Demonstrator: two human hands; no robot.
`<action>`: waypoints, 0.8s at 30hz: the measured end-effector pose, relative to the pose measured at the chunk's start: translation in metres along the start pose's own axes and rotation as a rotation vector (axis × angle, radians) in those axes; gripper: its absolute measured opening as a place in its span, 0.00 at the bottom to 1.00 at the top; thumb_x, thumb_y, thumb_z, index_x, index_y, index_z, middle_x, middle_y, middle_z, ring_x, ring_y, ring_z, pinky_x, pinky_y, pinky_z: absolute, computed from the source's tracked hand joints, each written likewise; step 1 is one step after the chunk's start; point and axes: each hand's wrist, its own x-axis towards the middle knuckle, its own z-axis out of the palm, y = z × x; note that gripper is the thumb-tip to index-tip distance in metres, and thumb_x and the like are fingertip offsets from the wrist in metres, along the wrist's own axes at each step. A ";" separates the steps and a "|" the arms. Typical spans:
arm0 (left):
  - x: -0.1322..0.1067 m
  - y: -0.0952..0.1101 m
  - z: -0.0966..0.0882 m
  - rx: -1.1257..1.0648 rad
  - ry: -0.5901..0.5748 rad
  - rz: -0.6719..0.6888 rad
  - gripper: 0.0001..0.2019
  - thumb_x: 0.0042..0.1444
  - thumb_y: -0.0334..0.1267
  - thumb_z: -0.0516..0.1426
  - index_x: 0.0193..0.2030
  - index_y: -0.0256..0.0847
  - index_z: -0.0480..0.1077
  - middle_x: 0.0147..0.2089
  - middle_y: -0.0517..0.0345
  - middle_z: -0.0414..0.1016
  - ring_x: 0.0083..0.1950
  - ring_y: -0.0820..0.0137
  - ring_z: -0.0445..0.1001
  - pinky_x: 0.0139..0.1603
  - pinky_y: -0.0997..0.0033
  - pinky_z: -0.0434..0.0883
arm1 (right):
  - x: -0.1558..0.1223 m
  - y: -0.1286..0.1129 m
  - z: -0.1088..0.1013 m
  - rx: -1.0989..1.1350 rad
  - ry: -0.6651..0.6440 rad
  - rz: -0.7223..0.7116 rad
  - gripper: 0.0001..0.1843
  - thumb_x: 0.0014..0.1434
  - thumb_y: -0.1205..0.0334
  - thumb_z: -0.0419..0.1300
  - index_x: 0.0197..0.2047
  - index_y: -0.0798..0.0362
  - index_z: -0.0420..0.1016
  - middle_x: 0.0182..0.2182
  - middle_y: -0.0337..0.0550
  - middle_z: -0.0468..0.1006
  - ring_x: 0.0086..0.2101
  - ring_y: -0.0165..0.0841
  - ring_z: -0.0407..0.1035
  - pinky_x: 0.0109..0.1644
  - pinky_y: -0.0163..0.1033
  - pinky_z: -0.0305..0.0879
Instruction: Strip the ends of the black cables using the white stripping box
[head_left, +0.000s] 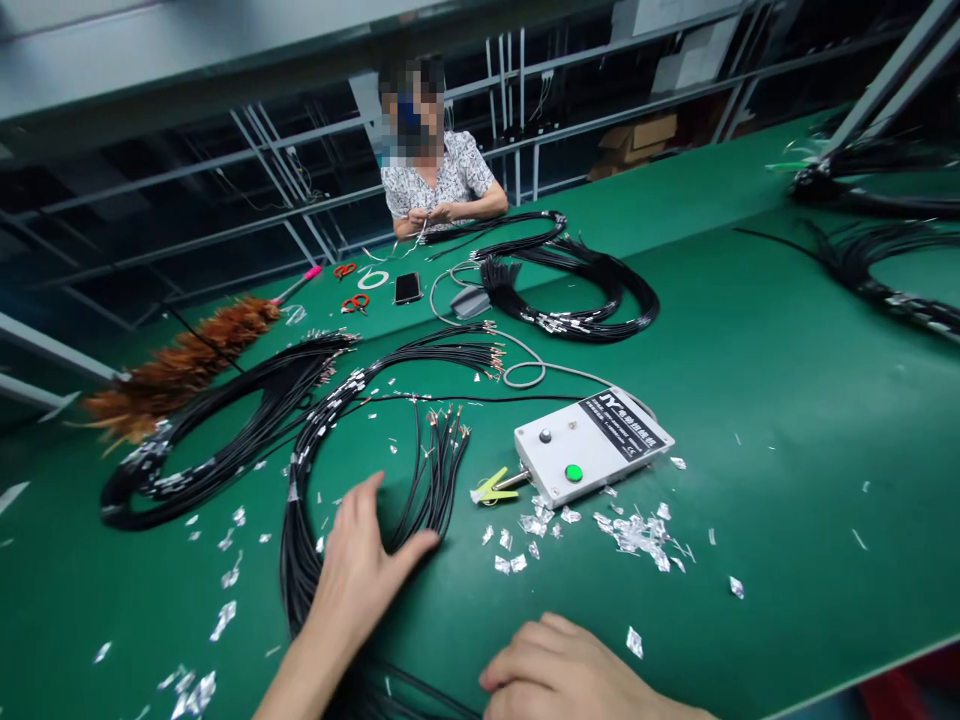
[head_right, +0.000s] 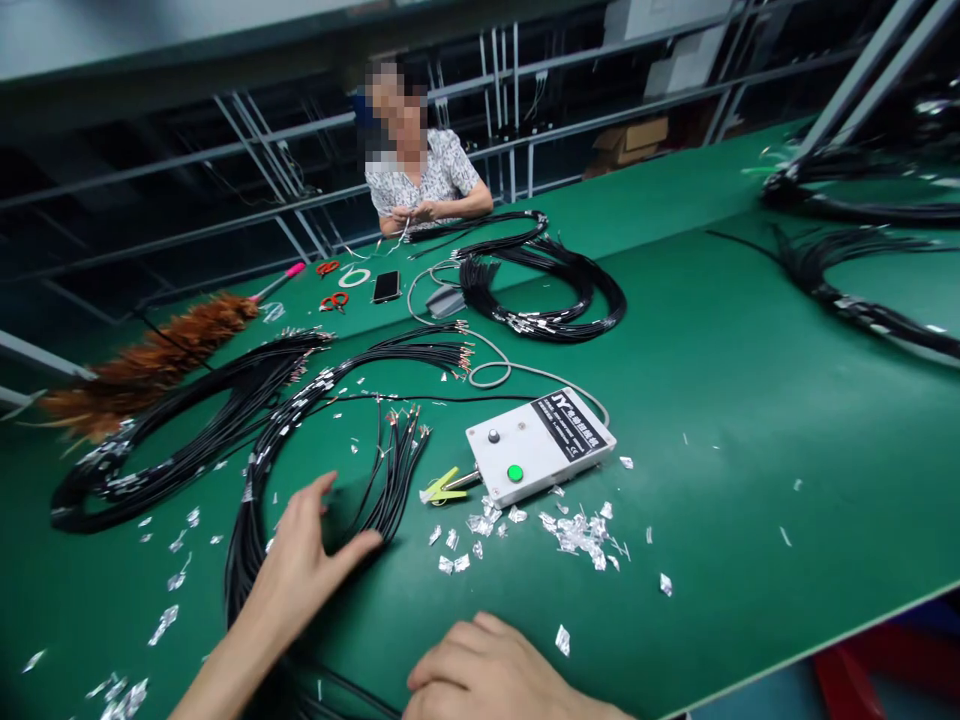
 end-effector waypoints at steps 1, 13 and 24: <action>-0.012 0.001 -0.001 0.089 -0.011 0.073 0.36 0.50 0.59 0.58 0.60 0.38 0.60 0.55 0.40 0.69 0.54 0.47 0.70 0.48 0.47 0.70 | -0.001 0.002 0.007 0.014 -0.021 0.015 0.15 0.69 0.50 0.48 0.47 0.44 0.73 0.42 0.32 0.82 0.38 0.29 0.72 0.42 0.36 0.61; -0.025 -0.006 -0.016 0.356 0.047 -0.003 0.23 0.64 0.47 0.48 0.57 0.30 0.64 0.51 0.35 0.71 0.51 0.46 0.72 0.43 0.49 0.71 | 0.002 -0.005 -0.007 0.053 -0.053 -0.031 0.05 0.65 0.60 0.58 0.41 0.48 0.76 0.41 0.34 0.81 0.38 0.28 0.70 0.41 0.36 0.61; -0.066 0.028 -0.034 -0.355 -0.564 0.128 0.08 0.61 0.32 0.52 0.31 0.44 0.67 0.33 0.57 0.73 0.36 0.65 0.73 0.37 0.69 0.70 | 0.019 -0.020 -0.053 0.307 0.216 0.329 0.12 0.67 0.64 0.51 0.48 0.52 0.73 0.42 0.47 0.79 0.43 0.35 0.73 0.49 0.41 0.71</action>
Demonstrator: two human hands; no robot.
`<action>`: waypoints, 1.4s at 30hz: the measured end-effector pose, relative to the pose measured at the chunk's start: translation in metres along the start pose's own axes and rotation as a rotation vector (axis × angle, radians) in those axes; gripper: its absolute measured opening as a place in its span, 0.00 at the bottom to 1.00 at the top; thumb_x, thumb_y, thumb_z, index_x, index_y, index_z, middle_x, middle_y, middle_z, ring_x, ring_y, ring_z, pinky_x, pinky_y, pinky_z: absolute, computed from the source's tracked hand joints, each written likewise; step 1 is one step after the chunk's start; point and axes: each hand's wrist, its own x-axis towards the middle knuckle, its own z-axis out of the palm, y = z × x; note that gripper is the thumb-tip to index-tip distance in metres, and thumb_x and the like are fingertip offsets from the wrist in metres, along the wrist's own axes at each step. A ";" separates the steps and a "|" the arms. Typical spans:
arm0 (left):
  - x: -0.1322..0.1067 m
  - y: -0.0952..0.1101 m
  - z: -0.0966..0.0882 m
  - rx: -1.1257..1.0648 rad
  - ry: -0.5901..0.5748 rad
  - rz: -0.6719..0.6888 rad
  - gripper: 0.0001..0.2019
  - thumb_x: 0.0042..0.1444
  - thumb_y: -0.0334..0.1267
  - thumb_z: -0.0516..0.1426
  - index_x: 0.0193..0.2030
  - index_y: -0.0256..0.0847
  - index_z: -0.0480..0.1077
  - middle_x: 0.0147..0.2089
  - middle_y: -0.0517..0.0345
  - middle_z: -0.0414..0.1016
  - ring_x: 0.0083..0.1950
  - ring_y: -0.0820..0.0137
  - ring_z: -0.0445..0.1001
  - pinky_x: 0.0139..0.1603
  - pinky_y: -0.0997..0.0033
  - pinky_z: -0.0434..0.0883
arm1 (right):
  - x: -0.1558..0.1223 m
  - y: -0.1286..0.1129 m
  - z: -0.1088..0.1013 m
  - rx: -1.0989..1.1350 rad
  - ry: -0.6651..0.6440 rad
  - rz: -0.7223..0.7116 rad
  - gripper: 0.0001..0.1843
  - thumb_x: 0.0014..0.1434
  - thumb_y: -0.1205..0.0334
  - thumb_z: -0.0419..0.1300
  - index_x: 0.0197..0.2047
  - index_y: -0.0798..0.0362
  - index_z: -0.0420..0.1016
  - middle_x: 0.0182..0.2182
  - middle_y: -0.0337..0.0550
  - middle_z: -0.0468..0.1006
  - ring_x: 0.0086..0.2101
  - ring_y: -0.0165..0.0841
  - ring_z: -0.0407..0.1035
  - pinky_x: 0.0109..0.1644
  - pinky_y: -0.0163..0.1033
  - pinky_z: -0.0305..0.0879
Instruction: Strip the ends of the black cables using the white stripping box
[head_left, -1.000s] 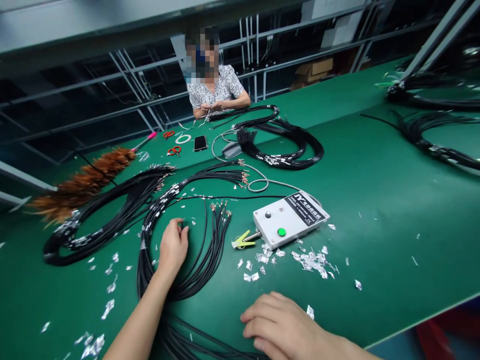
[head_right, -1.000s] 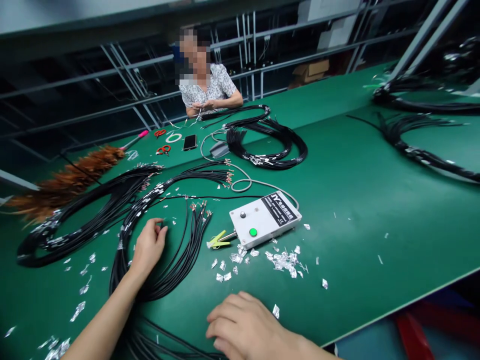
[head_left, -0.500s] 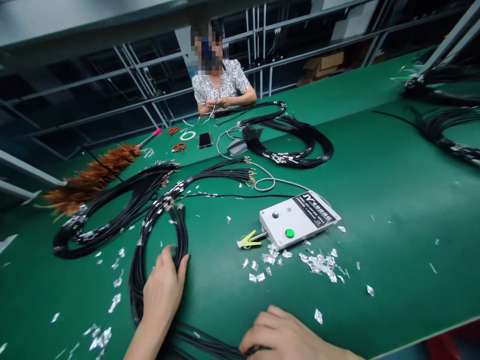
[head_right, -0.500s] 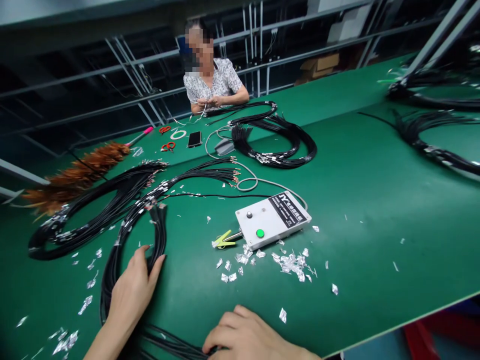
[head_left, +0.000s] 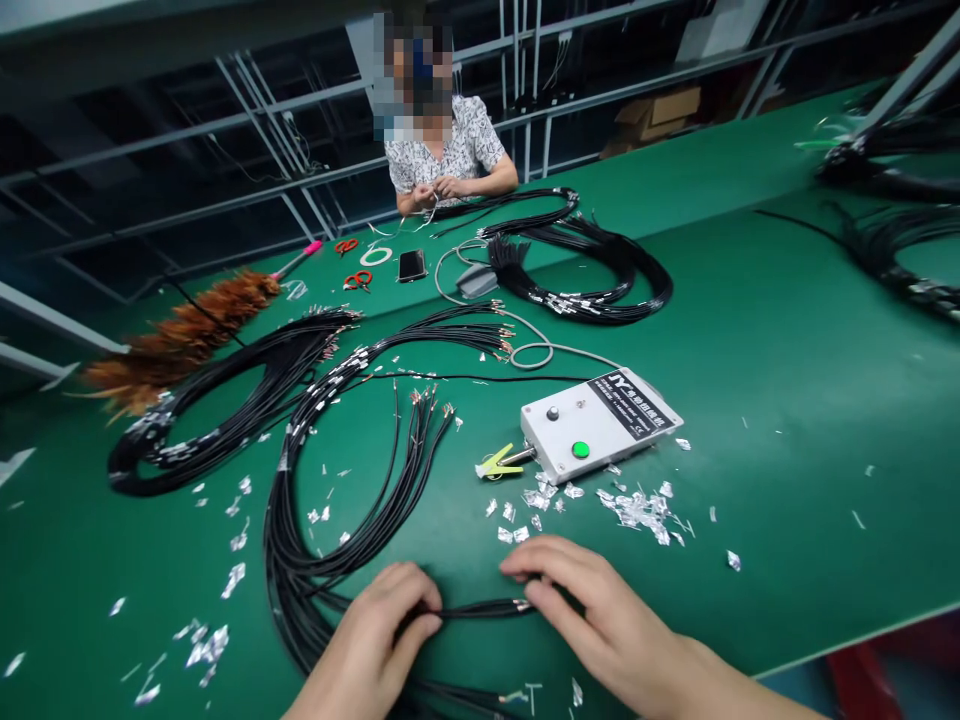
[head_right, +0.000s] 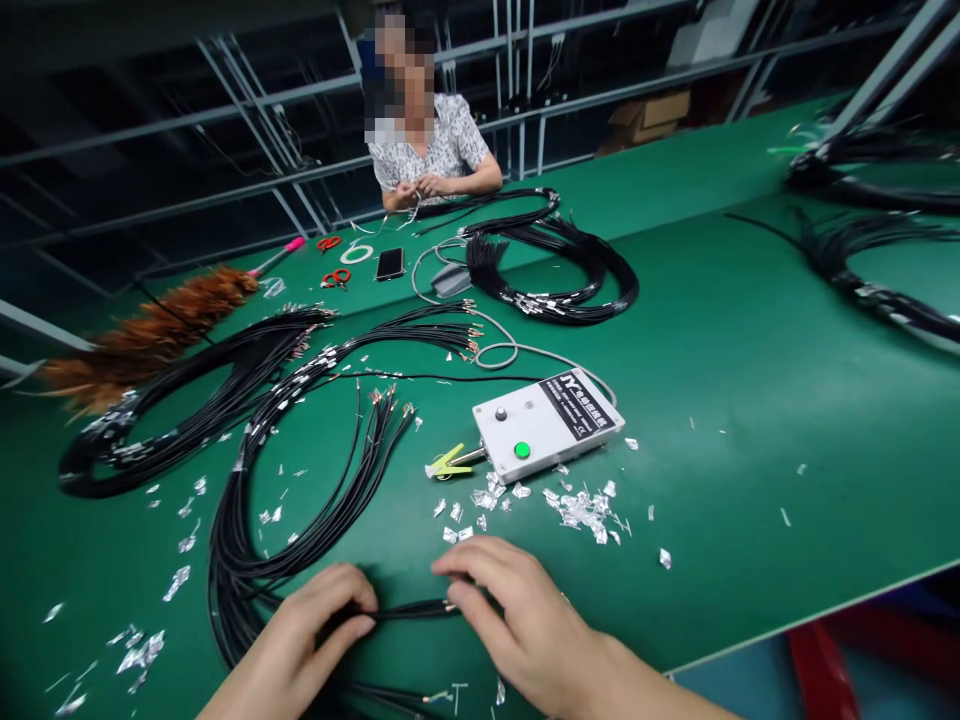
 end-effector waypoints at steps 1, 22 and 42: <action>0.002 0.000 -0.003 -0.059 0.015 -0.018 0.07 0.61 0.33 0.53 0.31 0.44 0.67 0.33 0.58 0.74 0.36 0.65 0.74 0.37 0.69 0.70 | -0.001 -0.001 -0.001 0.016 0.011 0.060 0.13 0.68 0.63 0.49 0.51 0.51 0.71 0.43 0.47 0.79 0.45 0.35 0.73 0.51 0.41 0.71; 0.045 0.051 0.009 -0.701 0.200 -0.174 0.11 0.57 0.44 0.57 0.36 0.37 0.73 0.24 0.58 0.73 0.20 0.73 0.66 0.21 0.75 0.64 | 0.010 -0.006 0.010 0.259 -0.054 0.257 0.11 0.63 0.59 0.55 0.38 0.52 0.77 0.32 0.43 0.82 0.30 0.31 0.73 0.35 0.36 0.66; 0.046 0.056 0.022 -0.808 0.364 -0.240 0.12 0.48 0.45 0.64 0.29 0.37 0.72 0.21 0.58 0.74 0.18 0.73 0.69 0.18 0.76 0.66 | 0.039 -0.013 0.017 1.198 0.153 0.624 0.19 0.43 0.54 0.74 0.31 0.55 0.72 0.22 0.33 0.73 0.21 0.22 0.60 0.30 0.30 0.55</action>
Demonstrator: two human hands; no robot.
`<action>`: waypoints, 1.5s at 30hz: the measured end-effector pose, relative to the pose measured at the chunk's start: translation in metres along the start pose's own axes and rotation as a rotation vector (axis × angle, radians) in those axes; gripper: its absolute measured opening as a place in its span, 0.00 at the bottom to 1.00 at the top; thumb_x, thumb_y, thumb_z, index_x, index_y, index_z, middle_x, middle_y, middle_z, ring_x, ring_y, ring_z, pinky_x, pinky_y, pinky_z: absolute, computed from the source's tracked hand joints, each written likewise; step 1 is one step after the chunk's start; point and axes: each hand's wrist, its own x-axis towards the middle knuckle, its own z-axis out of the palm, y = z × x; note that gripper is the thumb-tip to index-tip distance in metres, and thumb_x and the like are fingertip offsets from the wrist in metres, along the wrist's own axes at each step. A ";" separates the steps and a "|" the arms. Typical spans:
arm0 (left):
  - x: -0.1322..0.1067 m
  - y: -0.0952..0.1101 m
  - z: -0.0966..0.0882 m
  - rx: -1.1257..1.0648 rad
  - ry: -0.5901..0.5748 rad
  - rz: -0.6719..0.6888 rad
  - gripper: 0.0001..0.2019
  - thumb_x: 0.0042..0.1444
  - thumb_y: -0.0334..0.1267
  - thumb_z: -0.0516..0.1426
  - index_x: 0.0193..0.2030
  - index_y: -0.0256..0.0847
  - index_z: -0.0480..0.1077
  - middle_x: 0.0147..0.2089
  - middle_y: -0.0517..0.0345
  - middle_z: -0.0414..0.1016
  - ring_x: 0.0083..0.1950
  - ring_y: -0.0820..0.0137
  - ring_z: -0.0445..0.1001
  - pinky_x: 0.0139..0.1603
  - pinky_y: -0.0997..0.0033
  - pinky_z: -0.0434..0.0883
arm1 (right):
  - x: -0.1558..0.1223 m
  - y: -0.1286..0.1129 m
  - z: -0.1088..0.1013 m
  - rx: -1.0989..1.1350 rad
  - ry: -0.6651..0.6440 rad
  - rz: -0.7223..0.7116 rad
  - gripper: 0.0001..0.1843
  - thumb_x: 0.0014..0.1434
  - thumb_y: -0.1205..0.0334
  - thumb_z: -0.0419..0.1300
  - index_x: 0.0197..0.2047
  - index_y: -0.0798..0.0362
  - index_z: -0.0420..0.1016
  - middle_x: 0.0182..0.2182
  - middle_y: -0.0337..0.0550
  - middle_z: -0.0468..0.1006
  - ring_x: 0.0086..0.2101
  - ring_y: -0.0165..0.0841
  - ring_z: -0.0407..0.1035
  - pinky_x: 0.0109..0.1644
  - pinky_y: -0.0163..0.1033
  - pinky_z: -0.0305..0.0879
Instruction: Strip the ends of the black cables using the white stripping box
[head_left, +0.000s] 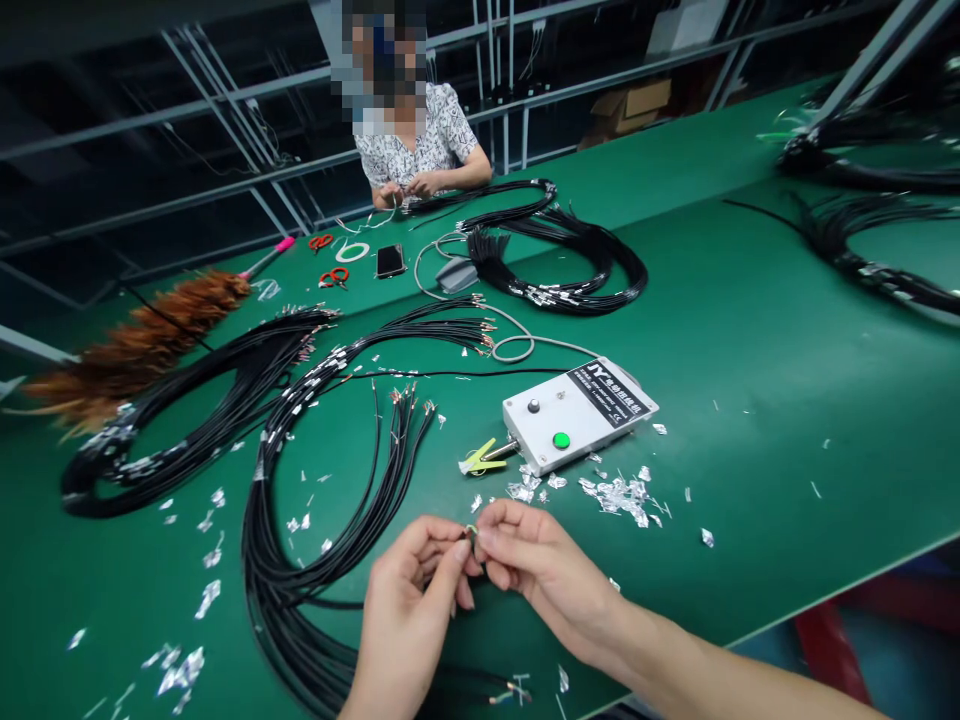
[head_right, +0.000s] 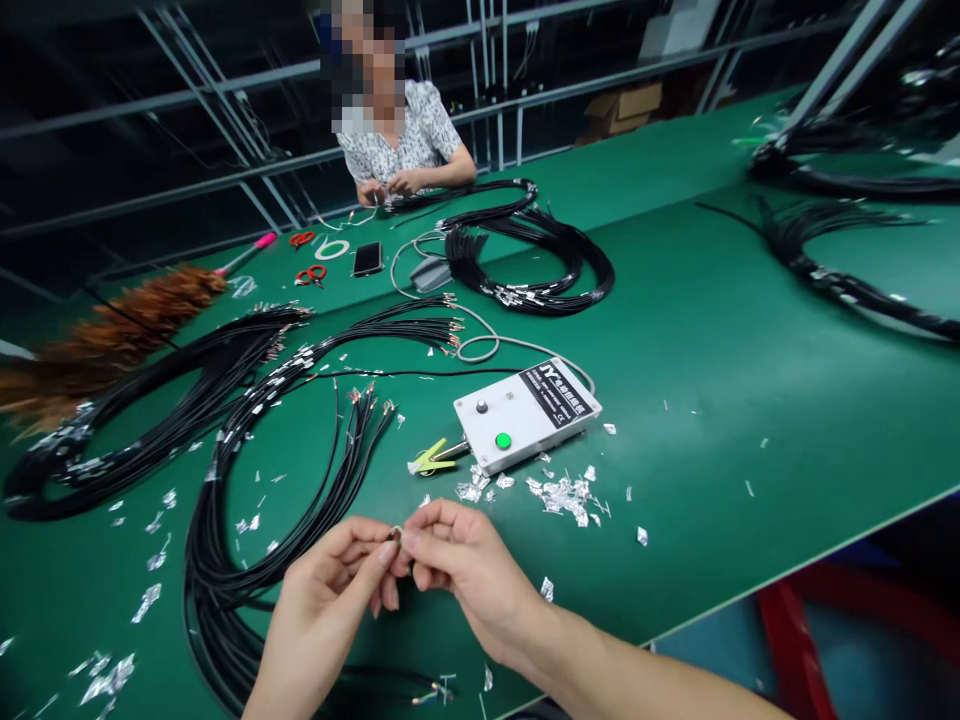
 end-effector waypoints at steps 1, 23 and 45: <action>0.000 -0.002 0.000 -0.001 -0.001 -0.004 0.12 0.49 0.45 0.64 0.29 0.37 0.72 0.21 0.57 0.74 0.18 0.73 0.69 0.19 0.76 0.66 | 0.000 0.002 -0.001 0.016 0.015 -0.008 0.20 0.43 0.53 0.74 0.31 0.55 0.72 0.23 0.34 0.73 0.22 0.22 0.60 0.30 0.30 0.56; -0.004 -0.008 -0.003 -0.074 0.013 -0.019 0.13 0.50 0.45 0.64 0.31 0.37 0.70 0.22 0.60 0.74 0.18 0.75 0.69 0.18 0.78 0.64 | 0.008 0.011 0.008 -0.231 0.111 -0.259 0.19 0.43 0.48 0.71 0.29 0.55 0.76 0.16 0.31 0.69 0.17 0.23 0.57 0.24 0.32 0.53; -0.005 -0.012 -0.004 -0.071 0.025 0.085 0.11 0.53 0.44 0.63 0.33 0.39 0.70 0.25 0.63 0.70 0.22 0.77 0.66 0.24 0.80 0.68 | 0.008 0.013 0.012 -0.210 0.066 -0.202 0.21 0.45 0.46 0.70 0.30 0.55 0.73 0.13 0.27 0.63 0.17 0.22 0.53 0.24 0.31 0.48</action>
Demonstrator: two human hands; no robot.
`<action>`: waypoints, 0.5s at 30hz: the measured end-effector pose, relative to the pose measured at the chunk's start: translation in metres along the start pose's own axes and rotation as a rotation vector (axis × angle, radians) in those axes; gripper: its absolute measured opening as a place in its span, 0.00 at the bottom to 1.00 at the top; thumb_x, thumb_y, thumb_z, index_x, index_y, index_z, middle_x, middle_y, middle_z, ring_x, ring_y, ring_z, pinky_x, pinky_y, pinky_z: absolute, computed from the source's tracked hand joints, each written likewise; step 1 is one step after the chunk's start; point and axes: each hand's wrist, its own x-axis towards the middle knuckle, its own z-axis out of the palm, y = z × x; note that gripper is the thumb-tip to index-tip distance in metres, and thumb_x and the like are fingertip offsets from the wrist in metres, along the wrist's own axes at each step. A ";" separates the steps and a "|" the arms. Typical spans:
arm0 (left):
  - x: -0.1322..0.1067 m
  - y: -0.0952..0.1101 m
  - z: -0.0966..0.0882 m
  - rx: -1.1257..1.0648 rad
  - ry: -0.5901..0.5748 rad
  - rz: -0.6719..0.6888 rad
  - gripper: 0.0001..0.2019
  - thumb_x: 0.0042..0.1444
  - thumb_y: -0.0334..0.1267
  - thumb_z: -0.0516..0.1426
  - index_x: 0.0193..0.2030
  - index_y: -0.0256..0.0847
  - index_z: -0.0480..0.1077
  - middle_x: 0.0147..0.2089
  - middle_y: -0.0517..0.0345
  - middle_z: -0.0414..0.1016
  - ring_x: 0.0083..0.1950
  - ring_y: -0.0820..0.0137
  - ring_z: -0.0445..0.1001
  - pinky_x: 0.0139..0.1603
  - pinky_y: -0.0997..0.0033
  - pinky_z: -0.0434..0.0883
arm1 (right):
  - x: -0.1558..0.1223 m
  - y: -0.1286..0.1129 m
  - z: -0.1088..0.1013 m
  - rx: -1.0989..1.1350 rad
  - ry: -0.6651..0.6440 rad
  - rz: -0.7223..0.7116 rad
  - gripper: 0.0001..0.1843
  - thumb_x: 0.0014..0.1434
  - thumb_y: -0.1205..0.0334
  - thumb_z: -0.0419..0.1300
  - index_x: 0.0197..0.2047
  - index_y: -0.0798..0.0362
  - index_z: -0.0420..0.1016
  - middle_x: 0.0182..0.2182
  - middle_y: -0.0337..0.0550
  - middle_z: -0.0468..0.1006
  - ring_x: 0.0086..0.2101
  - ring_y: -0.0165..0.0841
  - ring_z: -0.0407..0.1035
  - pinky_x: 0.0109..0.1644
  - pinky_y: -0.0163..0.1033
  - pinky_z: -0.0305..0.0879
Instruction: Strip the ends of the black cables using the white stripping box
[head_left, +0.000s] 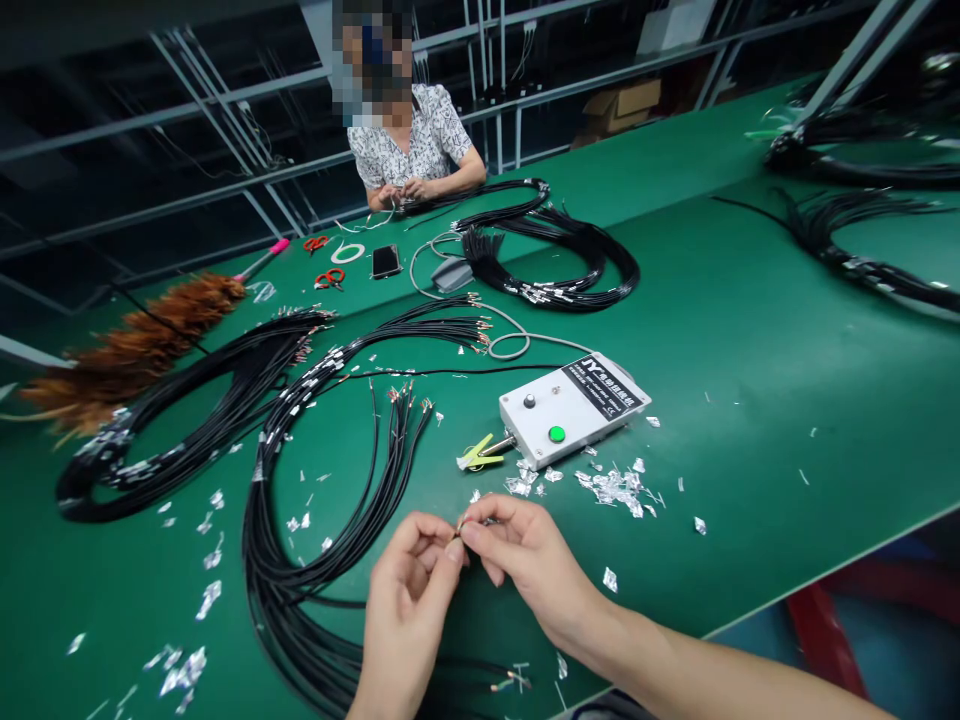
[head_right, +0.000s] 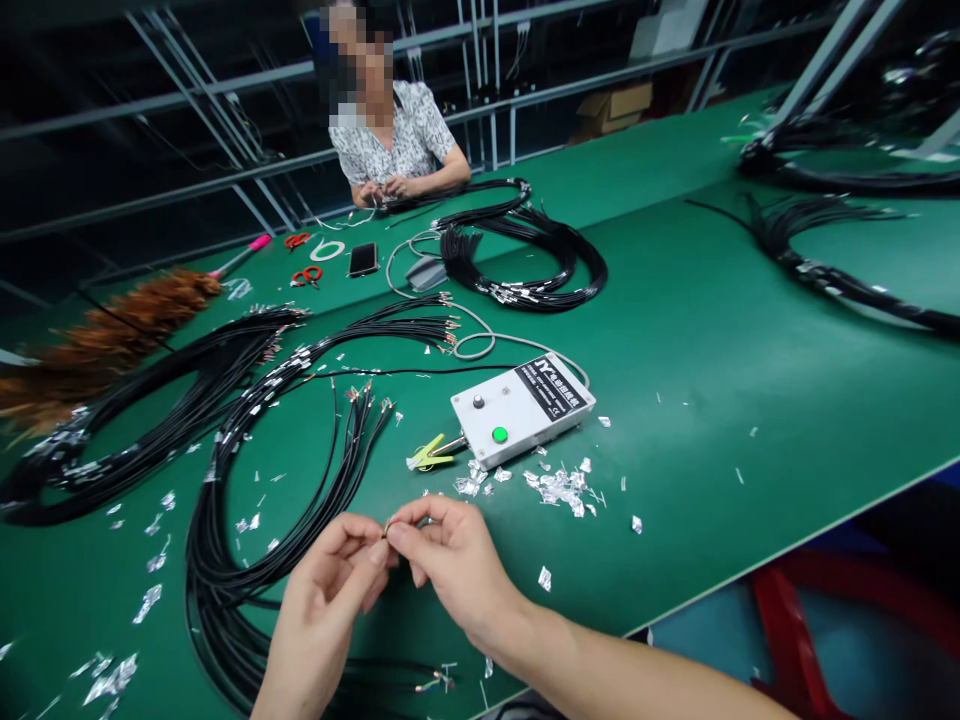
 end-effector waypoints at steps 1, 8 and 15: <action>0.000 0.001 0.001 0.000 -0.008 0.024 0.10 0.54 0.44 0.63 0.35 0.40 0.71 0.27 0.62 0.71 0.23 0.77 0.67 0.28 0.78 0.70 | 0.000 0.000 -0.001 -0.004 -0.004 0.006 0.21 0.45 0.46 0.70 0.31 0.55 0.73 0.14 0.28 0.63 0.17 0.21 0.52 0.24 0.31 0.47; 0.007 -0.001 0.010 0.114 -0.090 0.171 0.06 0.55 0.38 0.61 0.39 0.43 0.78 0.40 0.55 0.68 0.35 0.70 0.74 0.32 0.75 0.73 | -0.002 0.001 -0.009 -0.035 0.000 0.035 0.23 0.44 0.44 0.70 0.30 0.56 0.72 0.16 0.30 0.66 0.17 0.21 0.56 0.25 0.31 0.50; 0.008 -0.011 0.016 0.061 0.082 0.154 0.04 0.58 0.38 0.58 0.35 0.41 0.72 0.36 0.60 0.67 0.20 0.78 0.67 0.18 0.77 0.65 | 0.002 -0.002 -0.018 -0.282 -0.013 -0.112 0.15 0.54 0.50 0.63 0.28 0.54 0.70 0.22 0.35 0.69 0.22 0.27 0.66 0.28 0.34 0.61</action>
